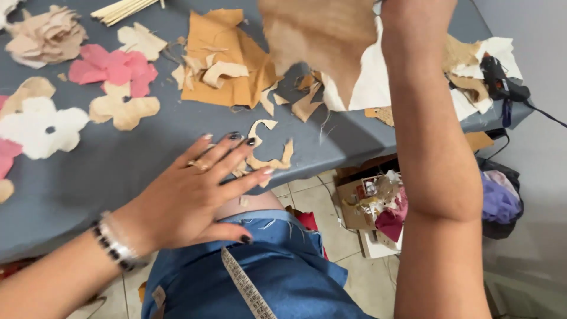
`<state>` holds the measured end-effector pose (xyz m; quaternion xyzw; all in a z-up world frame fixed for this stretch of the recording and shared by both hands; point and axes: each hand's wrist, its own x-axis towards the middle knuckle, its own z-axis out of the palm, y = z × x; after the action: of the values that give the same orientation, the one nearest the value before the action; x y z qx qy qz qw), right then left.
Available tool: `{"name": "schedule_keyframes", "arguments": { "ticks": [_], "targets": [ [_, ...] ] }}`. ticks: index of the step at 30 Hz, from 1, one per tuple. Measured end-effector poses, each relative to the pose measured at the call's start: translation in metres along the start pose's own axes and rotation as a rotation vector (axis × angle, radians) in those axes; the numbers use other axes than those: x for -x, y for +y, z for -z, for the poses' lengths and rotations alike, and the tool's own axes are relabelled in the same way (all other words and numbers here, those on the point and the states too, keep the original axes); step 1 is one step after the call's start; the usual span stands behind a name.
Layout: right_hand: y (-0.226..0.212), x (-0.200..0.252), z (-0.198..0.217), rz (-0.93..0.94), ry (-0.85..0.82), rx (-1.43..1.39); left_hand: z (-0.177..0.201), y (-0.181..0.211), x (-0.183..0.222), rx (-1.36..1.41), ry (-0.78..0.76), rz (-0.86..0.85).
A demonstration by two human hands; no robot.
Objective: Cutting and trimming beige fabric into decorative flower shapes using scissors.
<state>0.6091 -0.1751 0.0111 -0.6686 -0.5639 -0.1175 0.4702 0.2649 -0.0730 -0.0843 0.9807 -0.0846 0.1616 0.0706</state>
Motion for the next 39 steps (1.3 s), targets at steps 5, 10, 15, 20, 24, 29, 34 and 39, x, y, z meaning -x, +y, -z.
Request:
{"name": "schedule_keyframes", "arguments": {
  "ticks": [5,10,15,20,24,29,34,39],
  "targets": [
    [0.015,-0.012,0.031,-0.035,-0.026,-0.018,-0.046,-0.026,-0.076,-0.003,-0.028,-0.129],
    [0.027,-0.018,0.049,-0.075,-0.075,-0.042,-0.037,-0.049,-0.158,0.004,-0.349,0.063],
    [0.032,-0.019,0.058,-0.107,-0.144,-0.084,-0.034,-0.086,-0.19,-0.306,-0.252,0.239],
    [0.027,-0.014,0.069,-0.151,-0.195,-0.137,0.011,-0.059,-0.147,-0.013,0.015,0.092],
    [0.016,-0.009,0.081,-0.174,-0.244,-0.171,0.071,-0.028,-0.098,0.125,0.191,0.071],
    [-0.02,-0.03,0.082,-0.119,-0.365,-0.214,0.125,0.001,-0.09,1.16,-0.254,0.783],
    [-0.038,-0.05,0.083,-0.062,-0.475,-0.27,0.098,0.002,-0.086,1.549,0.058,0.72],
    [-0.103,-0.007,0.04,0.075,-0.88,-0.195,0.059,0.034,-0.049,1.877,0.382,0.614]
  ]
}}
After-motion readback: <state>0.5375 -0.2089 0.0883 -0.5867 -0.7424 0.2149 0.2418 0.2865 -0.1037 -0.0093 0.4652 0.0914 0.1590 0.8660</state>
